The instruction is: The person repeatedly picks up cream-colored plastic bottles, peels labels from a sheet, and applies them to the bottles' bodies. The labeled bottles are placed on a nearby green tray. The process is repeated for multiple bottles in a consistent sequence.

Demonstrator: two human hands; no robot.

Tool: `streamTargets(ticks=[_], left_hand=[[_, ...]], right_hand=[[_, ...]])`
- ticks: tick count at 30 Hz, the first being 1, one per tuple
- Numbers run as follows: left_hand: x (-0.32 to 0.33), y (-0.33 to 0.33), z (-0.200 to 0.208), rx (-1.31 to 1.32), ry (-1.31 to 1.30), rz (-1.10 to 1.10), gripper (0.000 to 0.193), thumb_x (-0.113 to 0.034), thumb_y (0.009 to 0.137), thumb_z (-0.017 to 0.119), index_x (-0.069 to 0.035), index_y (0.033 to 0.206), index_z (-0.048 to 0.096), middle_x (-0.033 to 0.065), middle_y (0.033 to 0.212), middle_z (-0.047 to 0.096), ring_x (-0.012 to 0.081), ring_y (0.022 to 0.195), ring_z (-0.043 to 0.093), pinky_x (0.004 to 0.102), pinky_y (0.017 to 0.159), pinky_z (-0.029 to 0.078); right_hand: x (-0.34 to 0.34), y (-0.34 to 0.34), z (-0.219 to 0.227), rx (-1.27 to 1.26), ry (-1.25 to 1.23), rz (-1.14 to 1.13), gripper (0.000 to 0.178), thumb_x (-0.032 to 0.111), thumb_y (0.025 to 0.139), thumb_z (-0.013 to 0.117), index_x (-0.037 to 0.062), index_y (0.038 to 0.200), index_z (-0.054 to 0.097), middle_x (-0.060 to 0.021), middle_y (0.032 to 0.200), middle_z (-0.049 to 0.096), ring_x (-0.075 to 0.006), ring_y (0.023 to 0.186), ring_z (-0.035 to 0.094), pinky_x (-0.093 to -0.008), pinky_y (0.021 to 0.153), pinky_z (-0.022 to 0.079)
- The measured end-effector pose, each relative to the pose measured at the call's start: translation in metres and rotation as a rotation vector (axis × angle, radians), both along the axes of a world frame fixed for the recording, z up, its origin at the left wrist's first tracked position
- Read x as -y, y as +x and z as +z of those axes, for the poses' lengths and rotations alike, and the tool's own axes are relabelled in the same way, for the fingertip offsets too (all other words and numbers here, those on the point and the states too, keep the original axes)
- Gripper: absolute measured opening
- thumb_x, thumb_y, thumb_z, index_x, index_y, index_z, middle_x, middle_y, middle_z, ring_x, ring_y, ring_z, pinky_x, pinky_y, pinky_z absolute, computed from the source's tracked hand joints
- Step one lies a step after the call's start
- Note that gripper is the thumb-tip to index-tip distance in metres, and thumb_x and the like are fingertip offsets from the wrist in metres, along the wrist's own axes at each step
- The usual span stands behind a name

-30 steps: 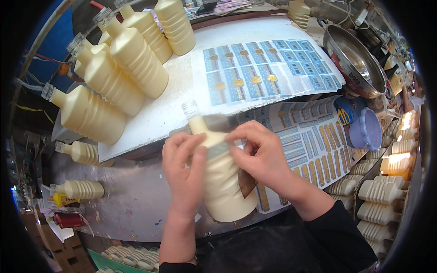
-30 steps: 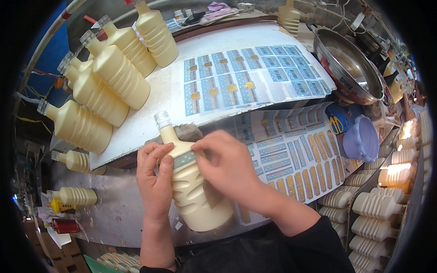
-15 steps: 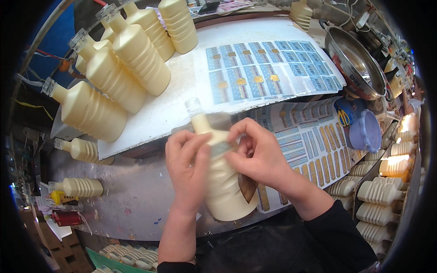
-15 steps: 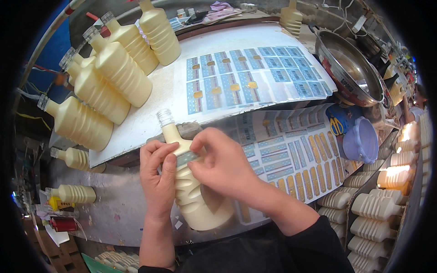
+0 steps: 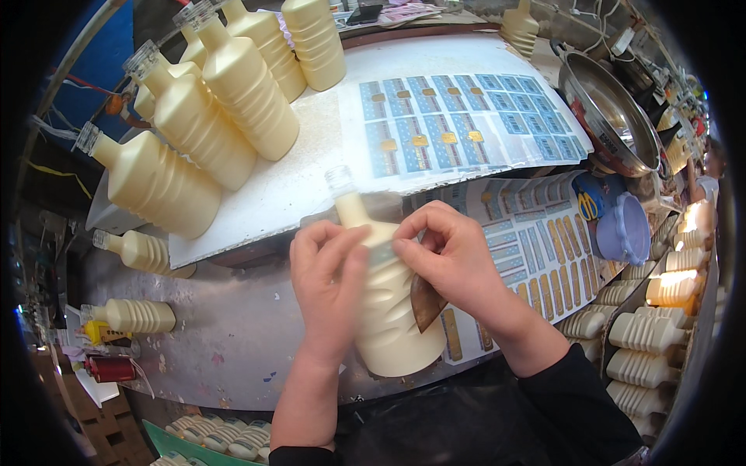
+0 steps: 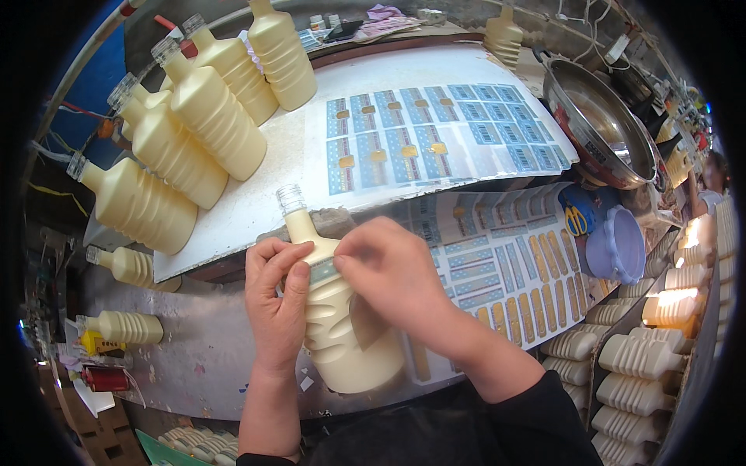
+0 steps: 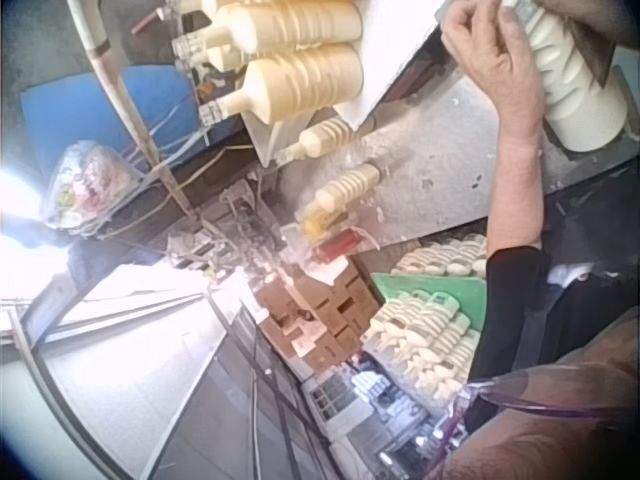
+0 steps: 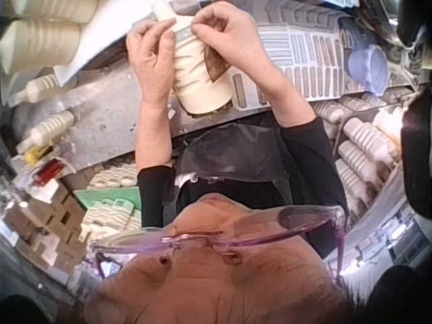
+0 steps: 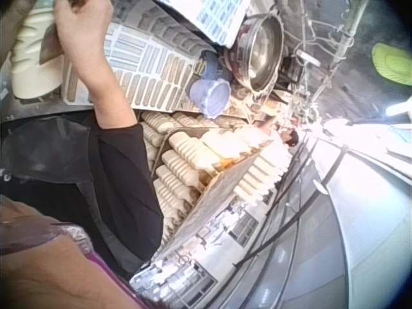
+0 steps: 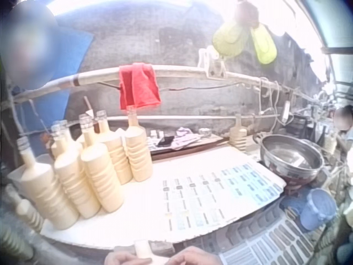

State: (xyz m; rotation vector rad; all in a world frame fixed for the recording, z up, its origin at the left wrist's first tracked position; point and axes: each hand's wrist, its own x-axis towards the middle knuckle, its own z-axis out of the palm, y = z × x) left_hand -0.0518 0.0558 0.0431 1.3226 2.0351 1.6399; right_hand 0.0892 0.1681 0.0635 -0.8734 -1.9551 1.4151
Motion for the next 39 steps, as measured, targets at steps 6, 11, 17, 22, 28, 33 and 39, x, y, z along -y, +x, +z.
streamTargets(ticks=[6,11,17,22,28,33,39], left_hand=[[-0.001,0.000,-0.001,-0.010,0.010,-0.001,0.020,-0.008,0.089,0.069,-0.003,0.106,0.076,0.0082,0.106,0.059,0.0250,0.104,0.053,0.0369,0.095,0.043],[-0.001,0.001,0.000,0.012,0.004,-0.002,0.020,-0.008,0.089,0.069,-0.003,0.106,0.076,0.0082,0.105,0.059,0.0248,0.104,0.053,0.0365,0.095,0.043],[0.000,0.000,0.000,0.026,-0.004,0.005,0.020,-0.008,0.088,0.070,-0.003,0.107,0.076,0.0082,0.105,0.059,0.0245,0.104,0.053,0.0361,0.095,0.043],[-0.001,0.000,-0.001,0.029,0.005,-0.008,0.021,-0.007,0.088,0.070,-0.003,0.107,0.076,0.0079,0.105,0.059,0.0243,0.104,0.054,0.0359,0.095,0.043],[0.000,-0.001,-0.001,0.023,0.010,-0.009,0.021,-0.006,0.087,0.071,-0.003,0.107,0.076,0.0077,0.105,0.059,0.0242,0.104,0.054,0.0354,0.095,0.043],[-0.001,0.000,0.000,0.016,0.003,-0.005,0.021,-0.006,0.087,0.071,-0.003,0.107,0.076,0.0076,0.106,0.059,0.0241,0.104,0.054,0.0356,0.095,0.043],[0.000,0.000,-0.004,0.038,0.003,0.004,0.021,-0.006,0.088,0.070,-0.003,0.108,0.076,0.0082,0.106,0.059,0.0245,0.105,0.054,0.0360,0.096,0.043]], right_hand=[[0.008,0.002,0.016,0.035,0.068,-0.006,0.016,0.011,0.087,0.074,0.0032,0.101,0.069,-0.0091,0.088,0.068,-0.0203,0.072,0.067,-0.0312,0.067,0.053],[0.004,0.000,0.007,-0.089,-0.123,-0.015,0.022,0.012,0.089,0.074,0.0035,0.107,0.066,-0.0084,0.086,0.068,-0.0143,0.076,0.067,-0.0294,0.069,0.053],[0.005,0.000,0.006,-0.089,-0.180,-0.028,0.030,0.009,0.089,0.074,0.0031,0.116,0.062,-0.0065,0.086,0.068,-0.0113,0.075,0.065,-0.0277,0.071,0.053],[0.007,0.001,0.004,-0.071,-0.191,-0.053,0.031,0.008,0.090,0.073,0.0036,0.117,0.060,-0.0054,0.086,0.068,-0.0098,0.074,0.064,-0.0273,0.069,0.052],[0.006,-0.001,0.004,0.007,-0.079,-0.073,0.027,0.009,0.091,0.070,0.0027,0.116,0.060,-0.0104,0.090,0.068,-0.0197,0.078,0.068,-0.0333,0.072,0.053],[-0.004,0.002,-0.008,0.045,0.010,-0.075,0.028,0.019,0.093,0.068,0.0019,0.114,0.060,-0.0156,0.104,0.066,-0.0293,0.089,0.067,-0.0397,0.081,0.053],[0.003,-0.010,0.016,0.306,0.026,0.025,0.028,0.023,0.093,0.068,0.0014,0.112,0.063,-0.0146,0.098,0.065,-0.0266,0.089,0.065,-0.0366,0.084,0.052]])
